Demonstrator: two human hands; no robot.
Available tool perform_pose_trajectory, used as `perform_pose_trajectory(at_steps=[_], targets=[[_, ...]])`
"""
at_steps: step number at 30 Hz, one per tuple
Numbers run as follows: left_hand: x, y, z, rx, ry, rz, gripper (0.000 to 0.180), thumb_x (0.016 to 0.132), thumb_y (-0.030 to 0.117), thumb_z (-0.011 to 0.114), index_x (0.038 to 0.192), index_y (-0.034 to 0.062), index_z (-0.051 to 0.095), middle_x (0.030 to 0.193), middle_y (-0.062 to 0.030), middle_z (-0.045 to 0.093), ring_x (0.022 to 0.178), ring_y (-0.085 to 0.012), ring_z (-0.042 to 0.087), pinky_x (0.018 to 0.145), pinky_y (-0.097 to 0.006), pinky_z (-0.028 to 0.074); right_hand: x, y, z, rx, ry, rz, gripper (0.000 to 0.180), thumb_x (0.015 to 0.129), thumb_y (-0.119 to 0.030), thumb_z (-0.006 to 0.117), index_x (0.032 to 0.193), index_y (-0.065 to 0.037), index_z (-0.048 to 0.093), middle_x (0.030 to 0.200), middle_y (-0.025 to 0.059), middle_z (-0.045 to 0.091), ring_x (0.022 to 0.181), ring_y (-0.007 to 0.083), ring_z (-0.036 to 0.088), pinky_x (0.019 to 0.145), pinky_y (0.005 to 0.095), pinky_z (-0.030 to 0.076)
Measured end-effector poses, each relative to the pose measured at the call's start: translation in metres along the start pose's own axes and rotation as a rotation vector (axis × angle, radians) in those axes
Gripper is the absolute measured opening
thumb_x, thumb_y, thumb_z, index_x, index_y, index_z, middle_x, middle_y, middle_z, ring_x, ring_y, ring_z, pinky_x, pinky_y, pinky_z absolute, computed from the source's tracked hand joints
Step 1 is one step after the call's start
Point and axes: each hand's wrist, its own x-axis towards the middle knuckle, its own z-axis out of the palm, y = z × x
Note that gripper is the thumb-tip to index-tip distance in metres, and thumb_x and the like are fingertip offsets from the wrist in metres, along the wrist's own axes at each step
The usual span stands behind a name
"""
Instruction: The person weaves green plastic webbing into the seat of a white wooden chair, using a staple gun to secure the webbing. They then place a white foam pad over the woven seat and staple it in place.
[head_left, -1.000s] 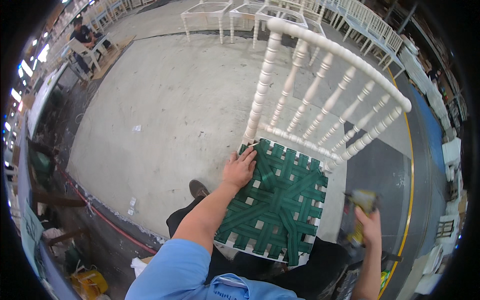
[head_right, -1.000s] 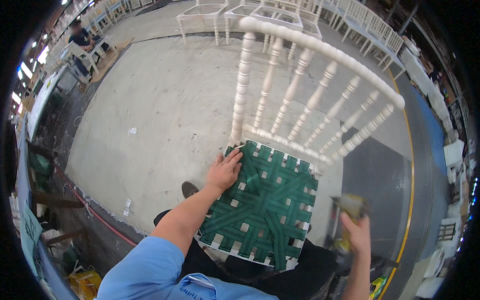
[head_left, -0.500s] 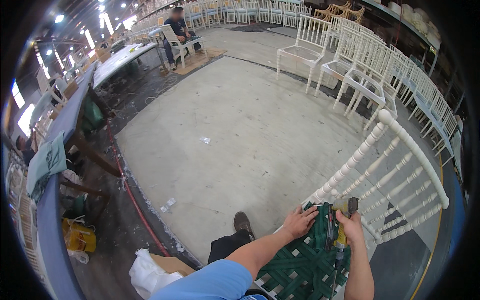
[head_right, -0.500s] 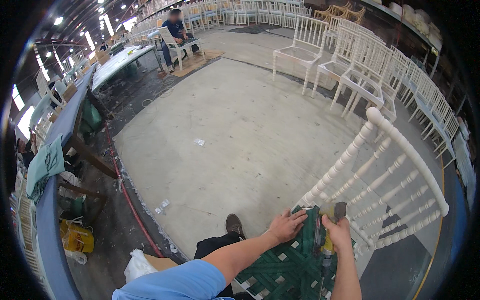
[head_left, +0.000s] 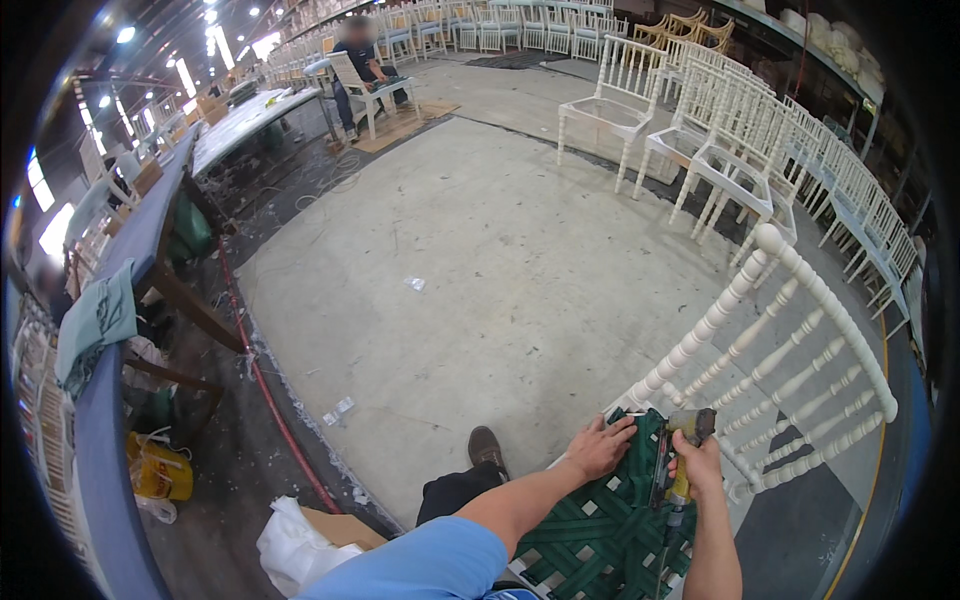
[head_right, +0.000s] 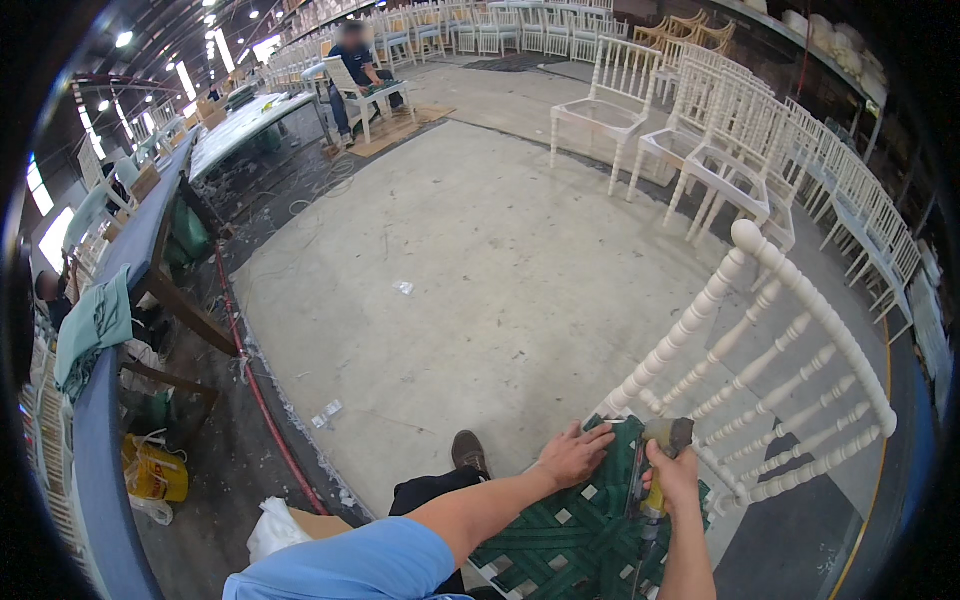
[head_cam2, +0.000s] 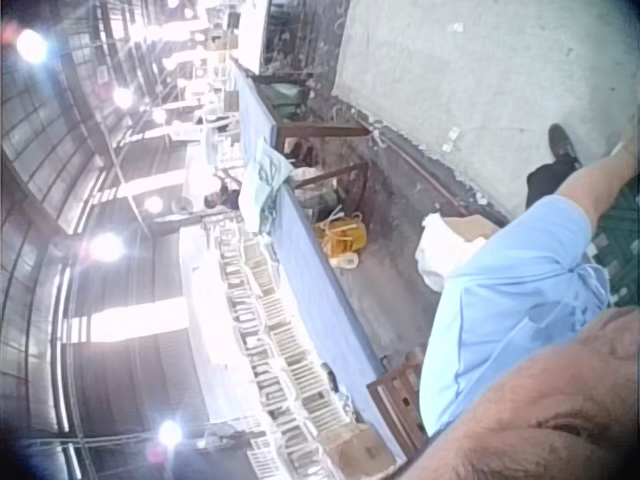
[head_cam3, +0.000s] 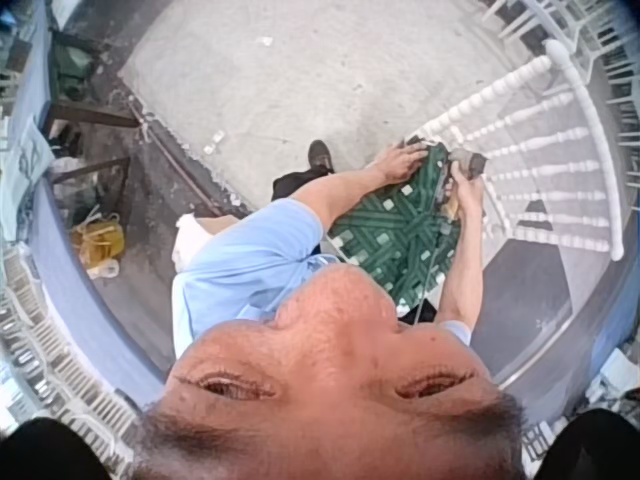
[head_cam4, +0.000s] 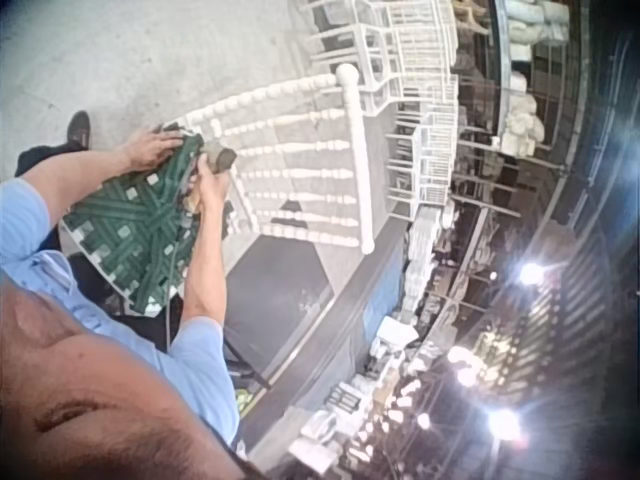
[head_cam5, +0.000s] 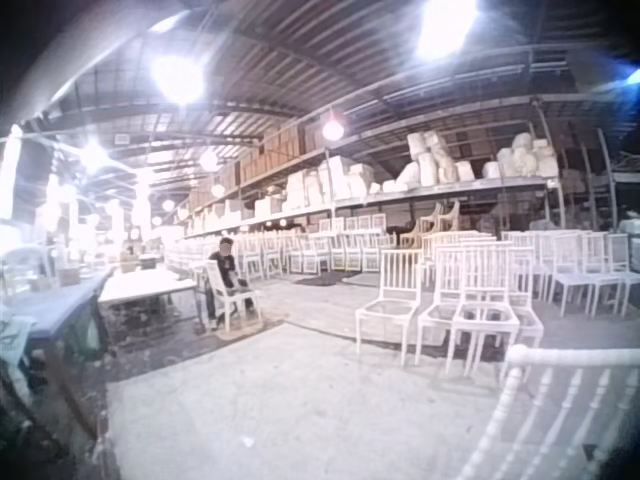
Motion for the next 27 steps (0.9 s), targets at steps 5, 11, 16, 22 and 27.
perform_pose_trajectory(at_steps=[5, 11, 16, 22, 27], targets=[[-0.001, 0.001, 0.001, -0.014, -0.128, -0.061, 0.048, 0.104, 0.031, 0.060, 0.151, 0.0235, 0.055, 0.164, 0.0047, 0.048, 0.125, -0.0382, 0.056, 0.092, -0.049, 0.056, -0.003, -0.001, -0.004, 0.016, -0.009, -0.029, 0.032, 0.099, -0.025, 0.079, 0.115, -0.003, 0.063, 0.089, 0.0044, 0.065, 0.055, 0.0148, 0.061, 0.046, 0.0304, 0.050], [0.004, -0.005, 0.009, -0.095, 0.082, 0.076, 0.045, 0.103, 0.026, 0.061, 0.147, 0.0229, 0.059, 0.157, -0.0011, 0.057, 0.116, -0.0405, 0.062, 0.093, -0.051, 0.056, -0.006, -0.004, -0.006, 0.045, -0.037, -0.090, 0.025, 0.099, -0.022, 0.078, 0.112, -0.004, 0.066, 0.087, 0.0034, 0.066, 0.055, 0.0141, 0.060, 0.046, 0.0309, 0.048], [0.007, -0.006, 0.017, -0.112, -0.046, -0.016, 0.044, 0.101, 0.025, 0.062, 0.145, 0.0208, 0.061, 0.154, -0.0019, 0.060, 0.119, -0.0441, 0.063, 0.098, -0.052, 0.055, 0.005, 0.003, -0.011, -0.119, 0.016, -0.001, 0.028, 0.098, -0.027, 0.080, 0.109, -0.004, 0.069, 0.081, 0.0019, 0.066, 0.055, 0.0119, 0.058, 0.047, 0.0296, 0.045], [0.007, 0.000, 0.012, 0.020, -0.013, -0.029, 0.043, 0.104, 0.033, 0.060, 0.146, 0.0224, 0.062, 0.159, 0.0072, 0.054, 0.132, -0.0409, 0.055, 0.103, -0.050, 0.054, 0.015, 0.005, -0.001, -0.140, -0.019, 0.004, 0.035, 0.098, -0.032, 0.080, 0.111, -0.001, 0.069, 0.084, 0.0026, 0.068, 0.058, 0.0116, 0.061, 0.049, 0.0296, 0.049], [0.008, 0.000, 0.010, -0.033, -0.045, -0.053, 0.044, 0.104, 0.034, 0.060, 0.147, 0.0235, 0.061, 0.161, 0.0082, 0.052, 0.131, -0.0384, 0.053, 0.102, -0.050, 0.054, 0.029, 0.005, 0.013, -0.223, -0.062, -0.008, 0.038, 0.097, -0.033, 0.079, 0.110, 0.001, 0.067, 0.084, 0.0057, 0.069, 0.058, 0.0134, 0.063, 0.049, 0.0310, 0.051]])
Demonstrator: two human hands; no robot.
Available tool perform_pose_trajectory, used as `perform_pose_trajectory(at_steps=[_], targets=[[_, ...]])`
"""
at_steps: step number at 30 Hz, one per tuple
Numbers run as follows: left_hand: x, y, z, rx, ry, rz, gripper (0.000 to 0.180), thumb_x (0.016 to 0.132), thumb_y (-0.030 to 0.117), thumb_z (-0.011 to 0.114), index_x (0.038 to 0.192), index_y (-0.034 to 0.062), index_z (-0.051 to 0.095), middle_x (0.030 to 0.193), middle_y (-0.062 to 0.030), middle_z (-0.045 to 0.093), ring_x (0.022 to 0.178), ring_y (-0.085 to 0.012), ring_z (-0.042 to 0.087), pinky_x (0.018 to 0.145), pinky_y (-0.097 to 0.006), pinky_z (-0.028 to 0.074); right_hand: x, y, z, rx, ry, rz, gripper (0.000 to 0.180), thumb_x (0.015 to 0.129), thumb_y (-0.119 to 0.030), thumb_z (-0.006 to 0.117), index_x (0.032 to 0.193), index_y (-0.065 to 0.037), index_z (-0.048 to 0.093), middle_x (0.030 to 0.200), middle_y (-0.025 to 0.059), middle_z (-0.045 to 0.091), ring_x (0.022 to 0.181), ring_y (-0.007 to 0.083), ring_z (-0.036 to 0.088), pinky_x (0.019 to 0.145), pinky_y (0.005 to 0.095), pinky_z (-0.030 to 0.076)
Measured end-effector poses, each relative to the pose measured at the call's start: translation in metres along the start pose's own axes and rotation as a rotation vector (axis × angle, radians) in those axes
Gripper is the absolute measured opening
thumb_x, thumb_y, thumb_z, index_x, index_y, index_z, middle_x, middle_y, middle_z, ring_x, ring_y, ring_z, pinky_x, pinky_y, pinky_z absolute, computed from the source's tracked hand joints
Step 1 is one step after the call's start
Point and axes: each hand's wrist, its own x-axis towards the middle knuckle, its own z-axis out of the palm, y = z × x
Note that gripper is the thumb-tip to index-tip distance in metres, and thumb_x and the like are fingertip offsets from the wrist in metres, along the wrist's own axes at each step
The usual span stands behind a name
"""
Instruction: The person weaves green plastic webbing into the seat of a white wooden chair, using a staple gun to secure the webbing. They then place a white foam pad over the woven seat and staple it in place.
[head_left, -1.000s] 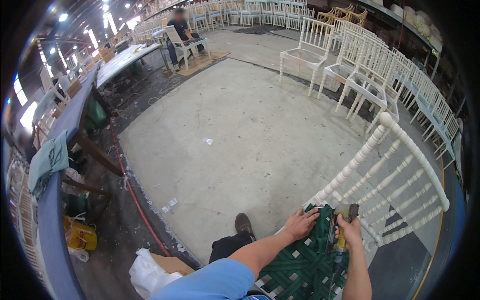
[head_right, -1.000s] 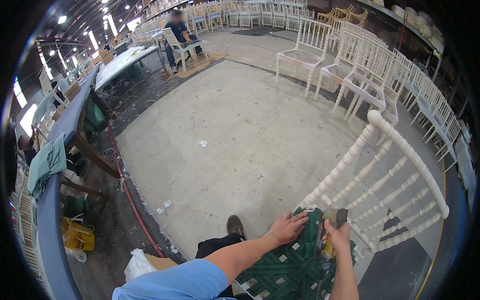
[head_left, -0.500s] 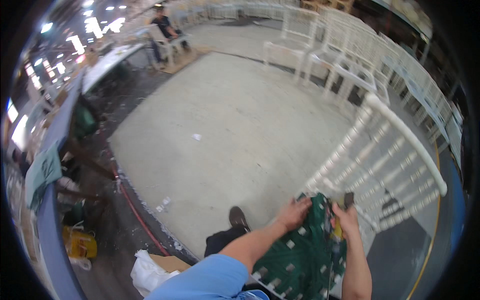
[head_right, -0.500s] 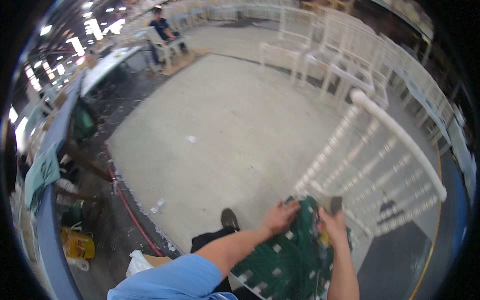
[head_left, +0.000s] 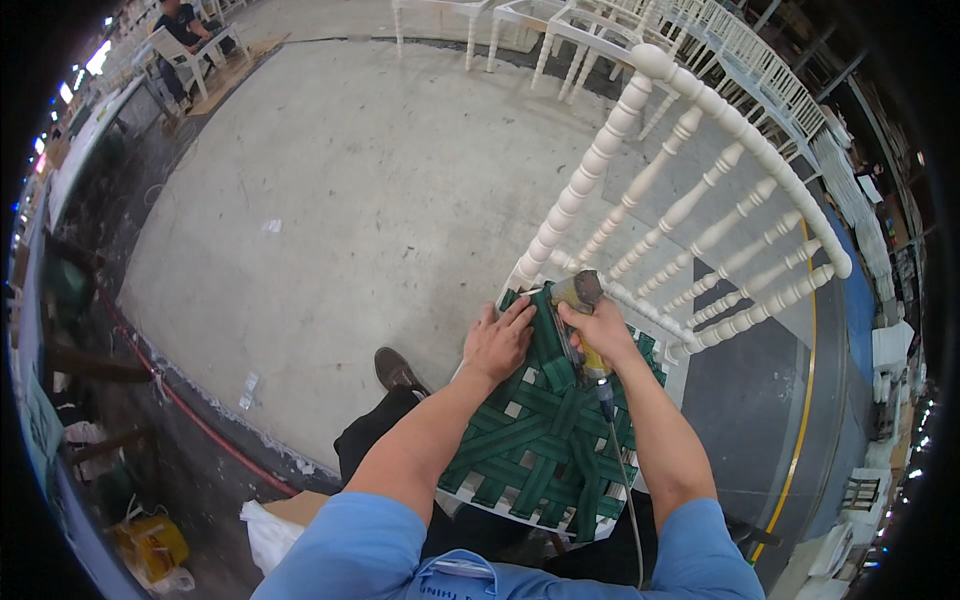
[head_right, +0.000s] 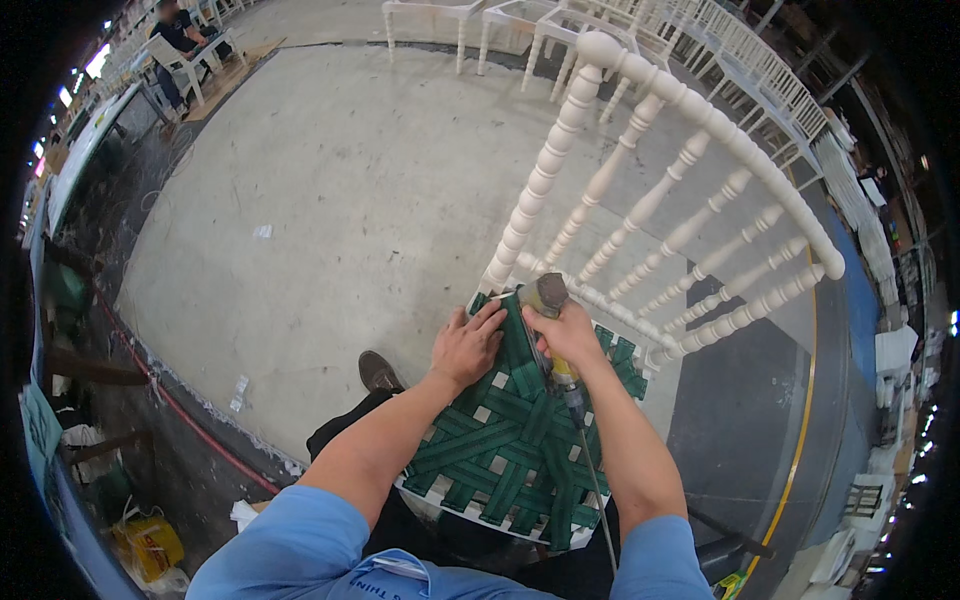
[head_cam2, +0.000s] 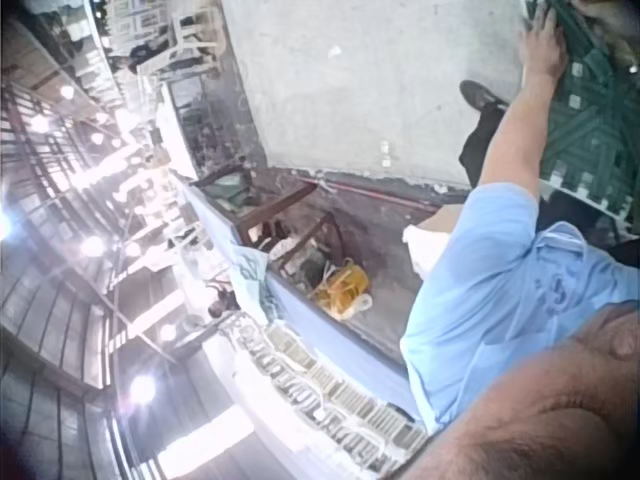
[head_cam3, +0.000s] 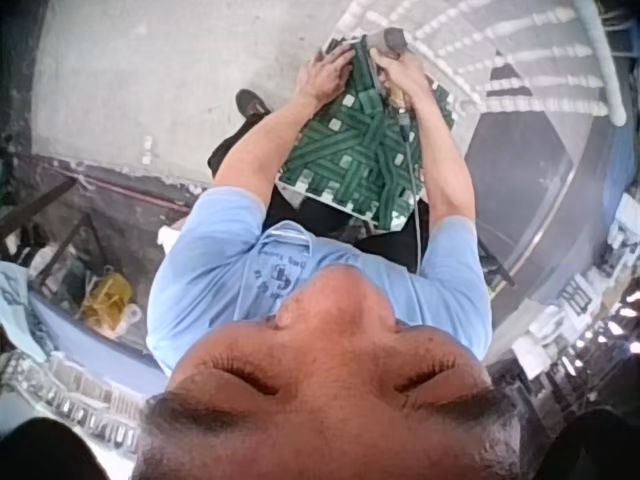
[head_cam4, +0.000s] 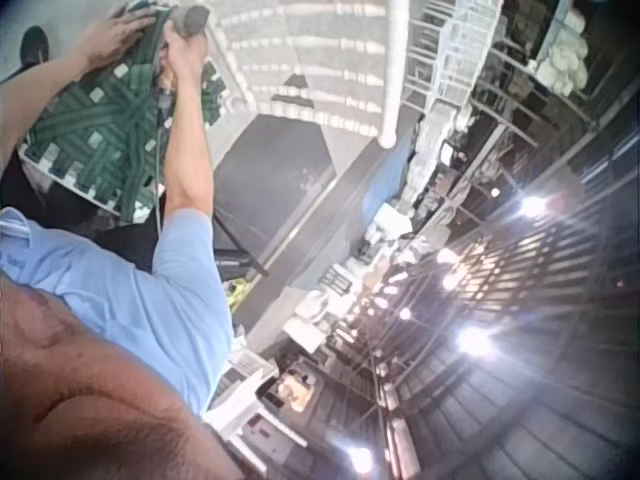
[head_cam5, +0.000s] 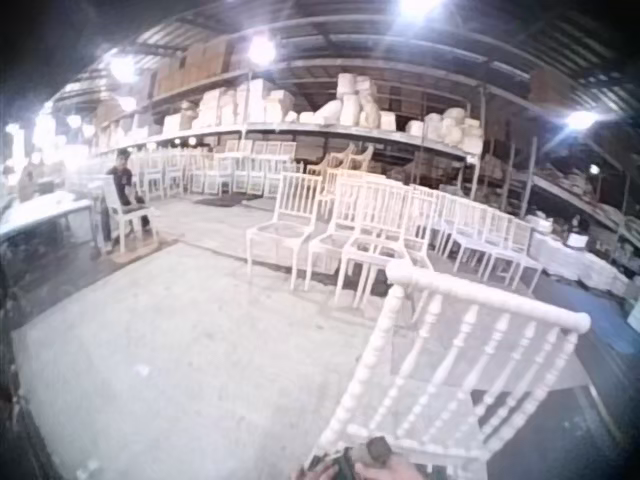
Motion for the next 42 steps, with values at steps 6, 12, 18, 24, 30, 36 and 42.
perform_pose_trajectory(at_steps=[6, 12, 18, 24, 30, 36, 42], targets=[[0.001, -0.001, -0.001, 0.025, -0.009, -0.005, 0.044, 0.104, 0.033, 0.060, 0.147, 0.0242, 0.061, 0.160, 0.0082, 0.052, 0.132, -0.0377, 0.052, 0.098, -0.049, 0.055, 0.020, 0.006, 0.009, -0.046, -0.035, 0.022, 0.033, 0.099, -0.031, 0.078, 0.111, -0.002, 0.068, 0.091, 0.0052, 0.070, 0.059, 0.0133, 0.061, 0.049, 0.0302, 0.048], [0.000, 0.000, 0.000, 0.047, 0.010, 0.002, 0.044, 0.103, 0.033, 0.061, 0.147, 0.0252, 0.062, 0.160, 0.0085, 0.052, 0.130, -0.0390, 0.054, 0.097, -0.050, 0.055, 0.027, 0.007, 0.012, -0.056, -0.035, 0.012, 0.030, 0.100, -0.030, 0.077, 0.109, -0.002, 0.067, 0.089, 0.0053, 0.070, 0.055, 0.0128, 0.059, 0.046, 0.0292, 0.046], [0.000, -0.002, 0.003, 0.022, 0.069, 0.005, 0.041, 0.102, 0.033, 0.062, 0.142, 0.0241, 0.067, 0.155, 0.0092, 0.058, 0.133, -0.0403, 0.053, 0.100, -0.049, 0.054, 0.025, -0.005, 0.010, -0.084, -0.067, 0.017, 0.031, 0.100, -0.030, 0.076, 0.107, -0.001, 0.068, 0.085, 0.0050, 0.069, 0.054, 0.0130, 0.060, 0.046, 0.0294, 0.047], [-0.003, -0.006, 0.007, -0.012, 0.121, 0.041, 0.035, 0.102, 0.031, 0.062, 0.134, 0.0218, 0.073, 0.145, 0.0087, 0.066, 0.132, -0.0419, 0.055, 0.104, -0.049, 0.053, 0.023, -0.011, 0.012, 0.029, -0.086, 0.000, 0.029, 0.099, -0.029, 0.077, 0.104, -0.002, 0.069, 0.082, 0.0046, 0.069, 0.054, 0.0127, 0.060, 0.047, 0.0298, 0.049], [-0.003, -0.010, 0.008, -0.031, 0.141, 0.068, 0.031, 0.100, 0.032, 0.063, 0.124, 0.0194, 0.078, 0.137, 0.0084, 0.072, 0.129, -0.0426, 0.057, 0.105, -0.048, 0.053, 0.028, -0.003, 0.023, 0.006, -0.091, 0.027, 0.028, 0.100, -0.029, 0.076, 0.103, -0.002, 0.069, 0.081, 0.0035, 0.068, 0.053, 0.0119, 0.060, 0.047, 0.0297, 0.048], [-0.003, -0.011, 0.006, -0.062, 0.116, 0.064, 0.028, 0.098, 0.031, 0.064, 0.116, 0.0176, 0.081, 0.132, 0.0075, 0.074, 0.128, -0.0421, 0.058, 0.106, -0.047, 0.053, 0.027, -0.002, 0.025, -0.015, -0.084, 0.023, 0.030, 0.099, -0.028, 0.077, 0.104, -0.001, 0.068, 0.079, 0.0038, 0.067, 0.053, 0.0121, 0.060, 0.046, 0.0294, 0.048], [-0.003, -0.011, 0.004, -0.128, 0.076, 0.028, 0.029, 0.096, 0.029, 0.064, 0.114, 0.0158, 0.081, 0.130, 0.0075, 0.075, 0.130, -0.0430, 0.058, 0.109, -0.046, 0.052, 0.027, -0.003, 0.033, -0.029, -0.079, 0.025, 0.032, 0.098, -0.028, 0.078, 0.106, 0.001, 0.067, 0.079, 0.0041, 0.067, 0.051, 0.0127, 0.060, 0.045, 0.0298, 0.048]])
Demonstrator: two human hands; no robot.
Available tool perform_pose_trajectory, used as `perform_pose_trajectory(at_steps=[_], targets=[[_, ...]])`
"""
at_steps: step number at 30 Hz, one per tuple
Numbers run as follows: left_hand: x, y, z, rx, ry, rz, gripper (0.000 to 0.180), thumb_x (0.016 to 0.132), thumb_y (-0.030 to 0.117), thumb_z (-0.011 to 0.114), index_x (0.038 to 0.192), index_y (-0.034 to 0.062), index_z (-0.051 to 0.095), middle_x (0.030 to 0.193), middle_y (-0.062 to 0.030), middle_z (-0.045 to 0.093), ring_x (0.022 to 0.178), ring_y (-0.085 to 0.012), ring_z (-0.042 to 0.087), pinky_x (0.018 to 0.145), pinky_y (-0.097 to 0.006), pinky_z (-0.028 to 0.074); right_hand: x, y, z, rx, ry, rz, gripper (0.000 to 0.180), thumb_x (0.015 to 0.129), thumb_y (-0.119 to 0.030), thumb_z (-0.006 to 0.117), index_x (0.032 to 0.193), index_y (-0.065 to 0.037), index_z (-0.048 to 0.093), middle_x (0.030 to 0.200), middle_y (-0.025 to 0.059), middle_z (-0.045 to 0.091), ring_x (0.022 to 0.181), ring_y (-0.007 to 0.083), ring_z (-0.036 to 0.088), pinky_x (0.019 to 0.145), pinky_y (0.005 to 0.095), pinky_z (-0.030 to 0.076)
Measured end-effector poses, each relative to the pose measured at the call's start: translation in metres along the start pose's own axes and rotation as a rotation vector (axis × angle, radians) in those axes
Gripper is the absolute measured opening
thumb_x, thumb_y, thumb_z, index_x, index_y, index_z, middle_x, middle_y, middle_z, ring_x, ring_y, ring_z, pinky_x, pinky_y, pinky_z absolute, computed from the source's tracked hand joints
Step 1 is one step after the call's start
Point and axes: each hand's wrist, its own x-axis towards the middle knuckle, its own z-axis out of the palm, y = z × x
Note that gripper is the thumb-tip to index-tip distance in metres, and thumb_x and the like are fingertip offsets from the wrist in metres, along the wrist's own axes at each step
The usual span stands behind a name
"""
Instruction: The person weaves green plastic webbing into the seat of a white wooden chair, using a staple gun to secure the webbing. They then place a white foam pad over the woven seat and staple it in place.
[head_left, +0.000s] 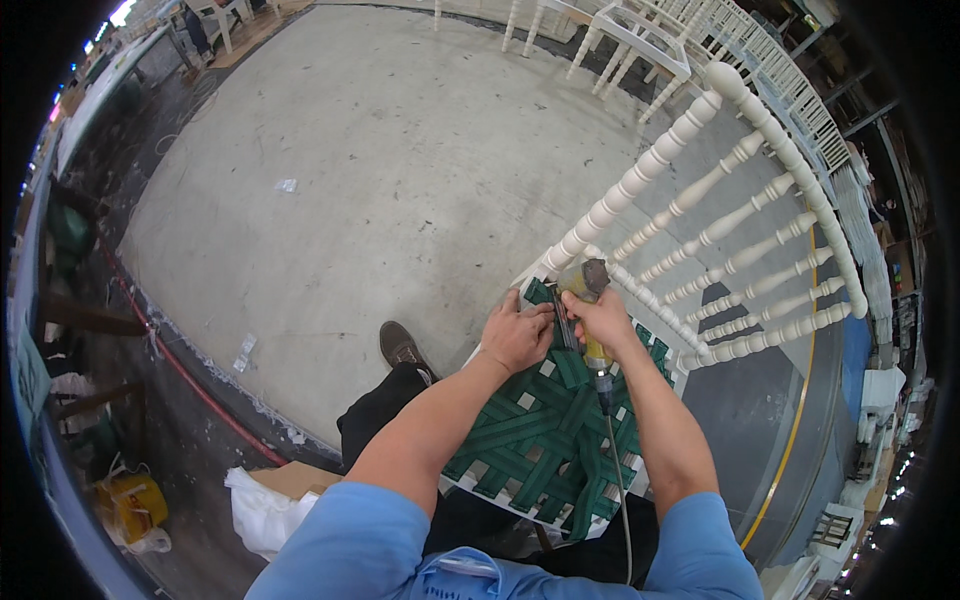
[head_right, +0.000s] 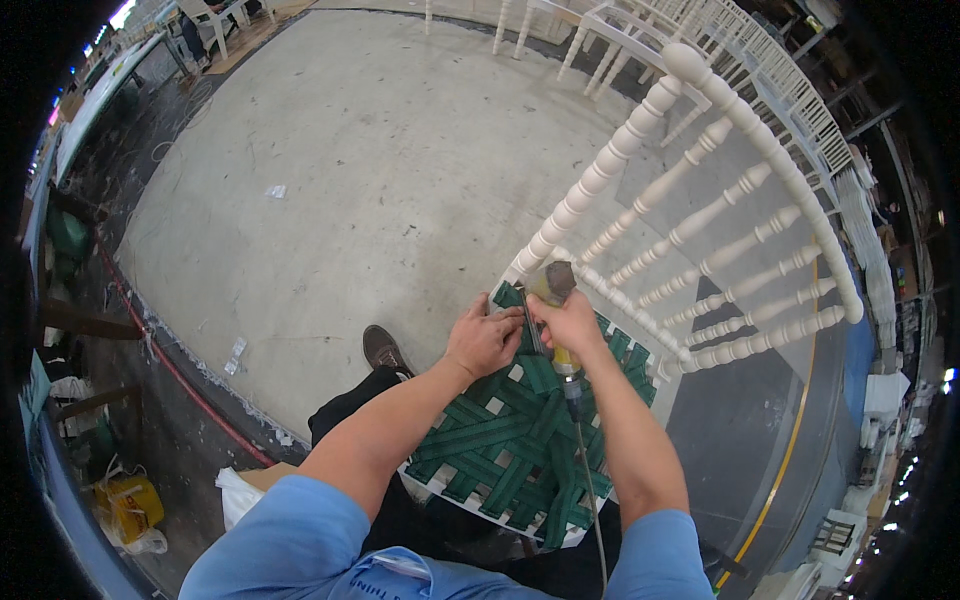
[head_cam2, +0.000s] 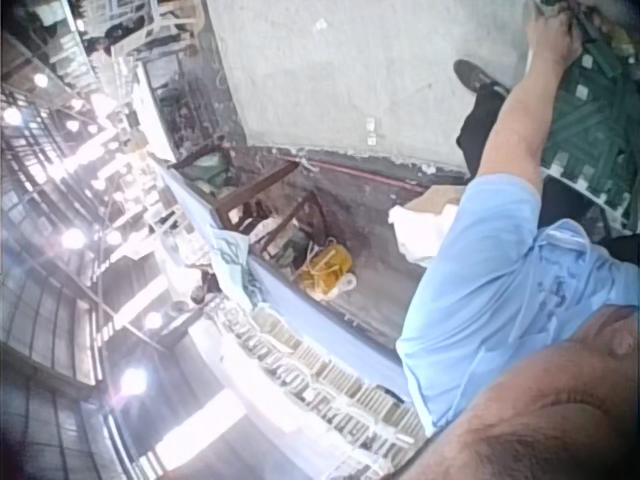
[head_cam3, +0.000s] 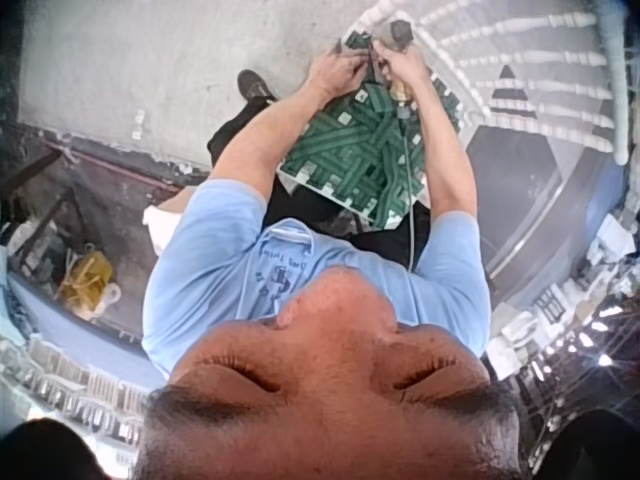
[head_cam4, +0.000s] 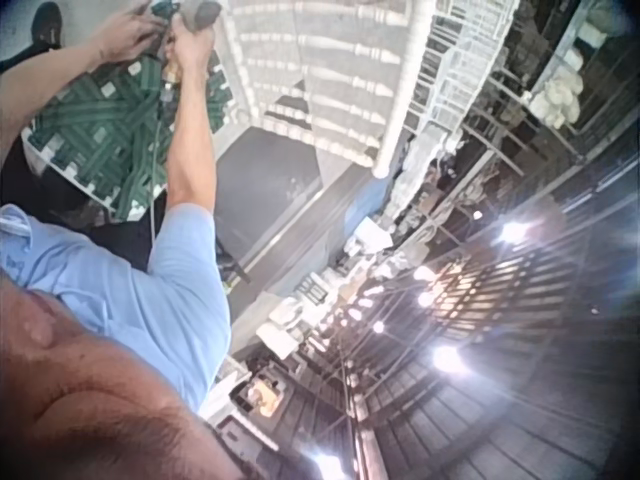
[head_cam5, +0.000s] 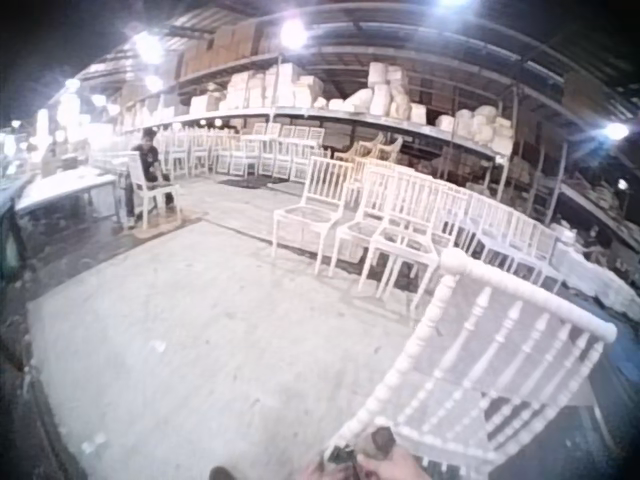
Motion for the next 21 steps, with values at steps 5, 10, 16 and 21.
perform_pose_trajectory(at_steps=[5, 10, 16, 21], targets=[[0.001, -0.001, 0.001, 0.025, 0.001, 0.011, 0.028, 0.095, 0.029, 0.065, 0.112, 0.0142, 0.081, 0.128, 0.0075, 0.076, 0.128, -0.0429, 0.060, 0.110, -0.046, 0.051, -0.002, 0.001, -0.002, -0.014, -0.006, 0.006, 0.032, 0.098, -0.027, 0.079, 0.107, 0.002, 0.066, 0.080, 0.0050, 0.068, 0.050, 0.0127, 0.060, 0.044, 0.0297, 0.047], [-0.001, -0.003, 0.005, -0.003, 0.073, 0.028, 0.027, 0.094, 0.026, 0.065, 0.110, 0.0132, 0.082, 0.126, 0.0067, 0.077, 0.124, -0.0417, 0.062, 0.112, -0.046, 0.049, -0.003, 0.000, -0.003, -0.044, -0.028, -0.002, 0.032, 0.098, -0.026, 0.079, 0.107, 0.003, 0.067, 0.082, 0.0055, 0.070, 0.051, 0.0126, 0.061, 0.044, 0.0301, 0.047], [0.001, -0.007, 0.010, -0.009, 0.101, 0.083, 0.025, 0.093, 0.029, 0.067, 0.107, 0.0152, 0.082, 0.124, 0.0079, 0.077, 0.124, -0.0408, 0.059, 0.096, -0.046, 0.057, -0.003, 0.005, -0.009, -0.076, 0.005, 0.009, 0.034, 0.097, -0.027, 0.079, 0.108, 0.004, 0.068, 0.082, 0.0064, 0.071, 0.052, 0.0128, 0.061, 0.045, 0.0302, 0.048], [0.002, -0.006, 0.010, -0.024, 0.125, 0.060, 0.023, 0.093, 0.023, 0.066, 0.105, 0.0111, 0.081, 0.123, 0.0044, 0.078, 0.114, -0.0353, 0.065, 0.110, -0.043, 0.050, 0.003, 0.010, -0.014, -0.111, 0.033, -0.027, 0.037, 0.097, -0.029, 0.079, 0.110, 0.004, 0.068, 0.083, 0.0072, 0.071, 0.052, 0.0132, 0.062, 0.046, 0.0300, 0.050]])
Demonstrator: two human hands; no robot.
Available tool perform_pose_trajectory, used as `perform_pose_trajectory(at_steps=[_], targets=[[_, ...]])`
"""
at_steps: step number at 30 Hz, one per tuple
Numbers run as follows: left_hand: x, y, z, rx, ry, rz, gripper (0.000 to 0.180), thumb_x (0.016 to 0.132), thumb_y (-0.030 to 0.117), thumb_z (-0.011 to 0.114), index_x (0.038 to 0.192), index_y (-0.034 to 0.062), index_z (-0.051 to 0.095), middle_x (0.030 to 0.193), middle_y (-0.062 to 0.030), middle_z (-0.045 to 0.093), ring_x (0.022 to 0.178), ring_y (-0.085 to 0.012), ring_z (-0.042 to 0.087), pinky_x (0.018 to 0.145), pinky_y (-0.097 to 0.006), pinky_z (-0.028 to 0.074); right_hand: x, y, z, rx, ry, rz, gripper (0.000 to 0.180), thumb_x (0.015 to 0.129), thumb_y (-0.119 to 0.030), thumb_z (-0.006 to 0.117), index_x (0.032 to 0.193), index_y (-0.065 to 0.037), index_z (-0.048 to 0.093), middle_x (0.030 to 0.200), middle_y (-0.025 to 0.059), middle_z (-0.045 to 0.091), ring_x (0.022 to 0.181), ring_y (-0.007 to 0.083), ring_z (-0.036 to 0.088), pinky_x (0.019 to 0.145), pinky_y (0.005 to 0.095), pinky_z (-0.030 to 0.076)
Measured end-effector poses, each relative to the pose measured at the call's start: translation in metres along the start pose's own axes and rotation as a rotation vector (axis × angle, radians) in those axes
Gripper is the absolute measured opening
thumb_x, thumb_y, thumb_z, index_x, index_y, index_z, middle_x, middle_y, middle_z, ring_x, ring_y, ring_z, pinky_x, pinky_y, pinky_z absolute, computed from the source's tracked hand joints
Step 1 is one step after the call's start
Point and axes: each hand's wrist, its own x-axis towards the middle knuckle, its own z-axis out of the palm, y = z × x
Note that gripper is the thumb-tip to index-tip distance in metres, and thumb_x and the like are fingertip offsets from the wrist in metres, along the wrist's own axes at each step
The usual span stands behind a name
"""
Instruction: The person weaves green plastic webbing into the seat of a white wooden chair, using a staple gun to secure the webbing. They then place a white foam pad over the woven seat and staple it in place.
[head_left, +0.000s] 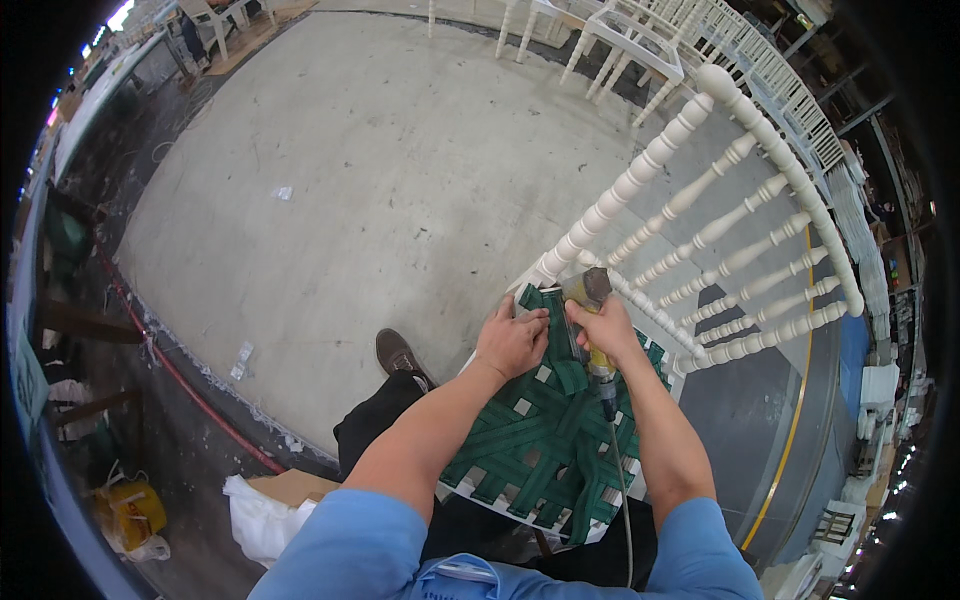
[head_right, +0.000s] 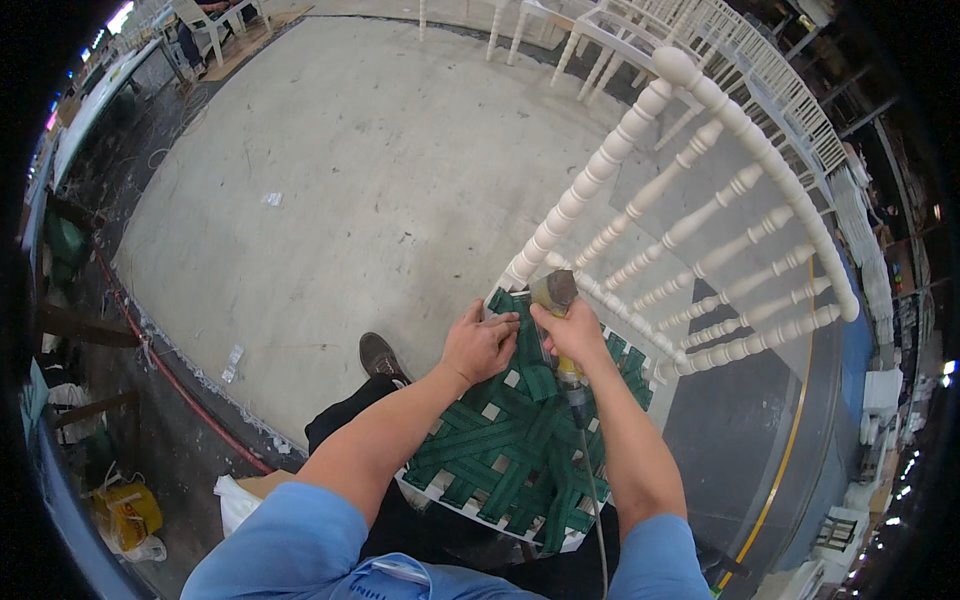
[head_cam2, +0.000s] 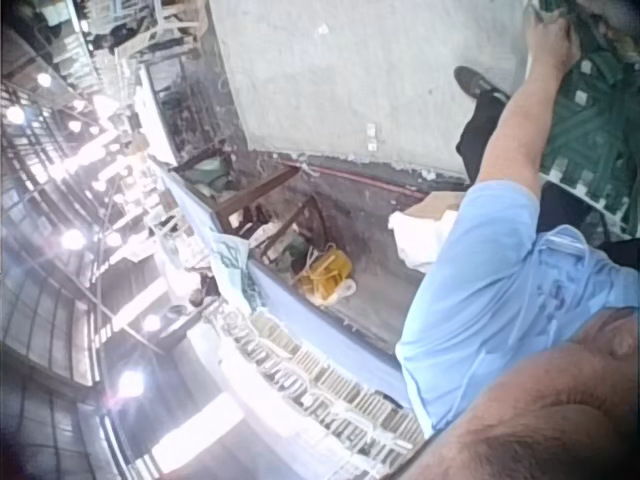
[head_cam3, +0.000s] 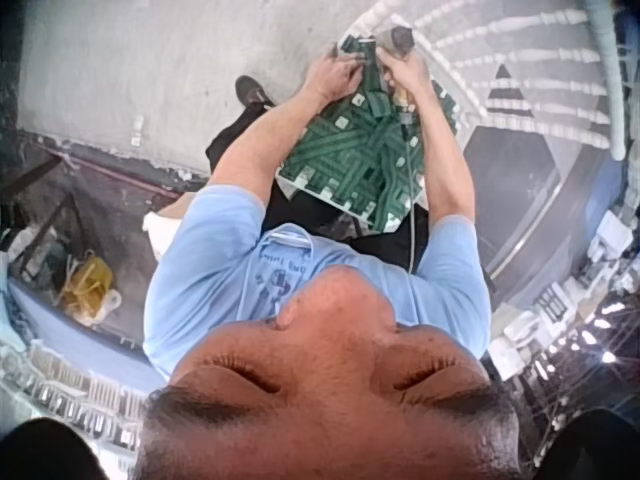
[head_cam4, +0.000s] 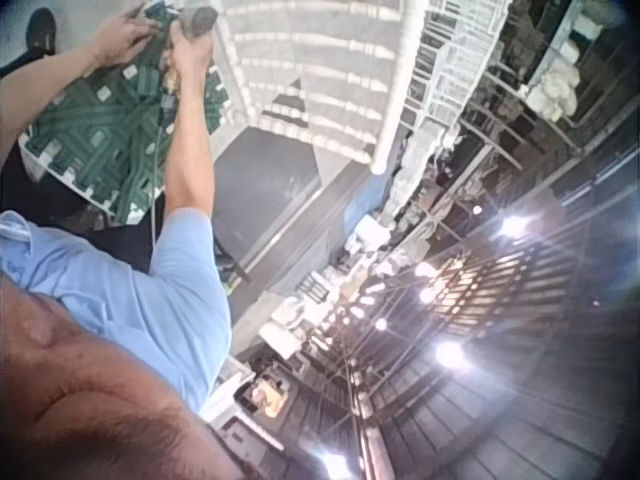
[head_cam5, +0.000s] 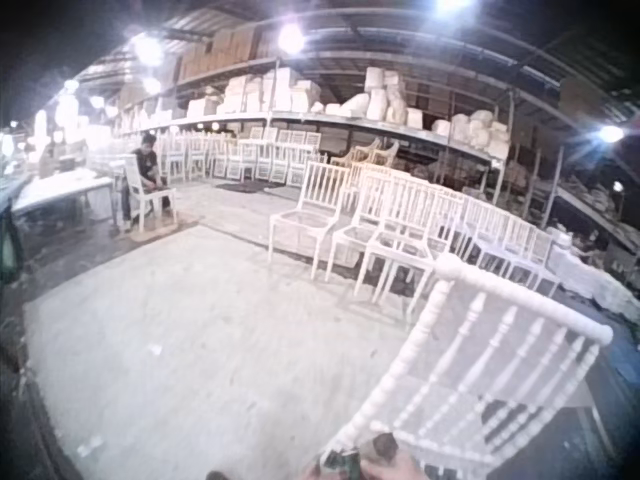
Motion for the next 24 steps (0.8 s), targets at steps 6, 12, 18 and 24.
perform_pose_trajectory(at_steps=[6, 12, 18, 24], targets=[[0.004, 0.002, -0.005, 0.042, 0.015, 0.056, 0.020, 0.095, 0.023, 0.066, 0.105, 0.0138, 0.080, 0.123, 0.0036, 0.078, 0.110, -0.0353, 0.069, 0.114, -0.044, 0.048, -0.013, -0.008, -0.013, 0.034, 0.008, 0.007, 0.037, 0.098, -0.030, 0.078, 0.113, 0.002, 0.068, 0.088, 0.0068, 0.072, 0.056, 0.0126, 0.063, 0.048, 0.0295, 0.051], [0.009, -0.010, 0.003, -0.058, -0.052, -0.030, 0.022, 0.100, 0.026, 0.061, 0.105, 0.0150, 0.079, 0.124, -0.0048, 0.078, 0.106, -0.0332, 0.074, 0.119, -0.051, 0.045, -0.145, 0.002, -0.080, 0.200, 0.138, -0.059, 0.031, 0.101, -0.027, 0.076, 0.117, -0.001, 0.068, 0.091, 0.0031, 0.072, 0.060, 0.0107, 0.062, 0.054, 0.0272, 0.052], [0.050, -0.017, -0.014, 0.102, -0.284, -0.018, 0.033, 0.109, 0.029, 0.053, 0.129, 0.0143, 0.074, 0.133, -0.0061, 0.075, 0.120, -0.0282, 0.070, 0.112, -0.047, 0.047, -0.393, 0.086, -0.141, 0.200, 0.729, 0.274, 0.032, 0.100, -0.029, 0.076, 0.118, -0.002, 0.071, 0.094, 0.0027, 0.073, 0.061, 0.0111, 0.060, 0.056, 0.0282, 0.052], [0.037, 0.023, -0.062, 0.057, -0.148, -0.154, 0.038, 0.110, 0.021, 0.052, 0.139, 0.0012, 0.066, 0.140, -0.0210, 0.068, 0.127, -0.0380, 0.065, 0.116, -0.046, 0.045, -0.592, 0.195, -0.138, 0.508, 1.336, 0.535, 0.037, 0.099, -0.033, 0.077, 0.123, -0.005, 0.069, 0.095, 0.0039, 0.074, 0.065, 0.0129, 0.063, 0.055, 0.0302, 0.052]])
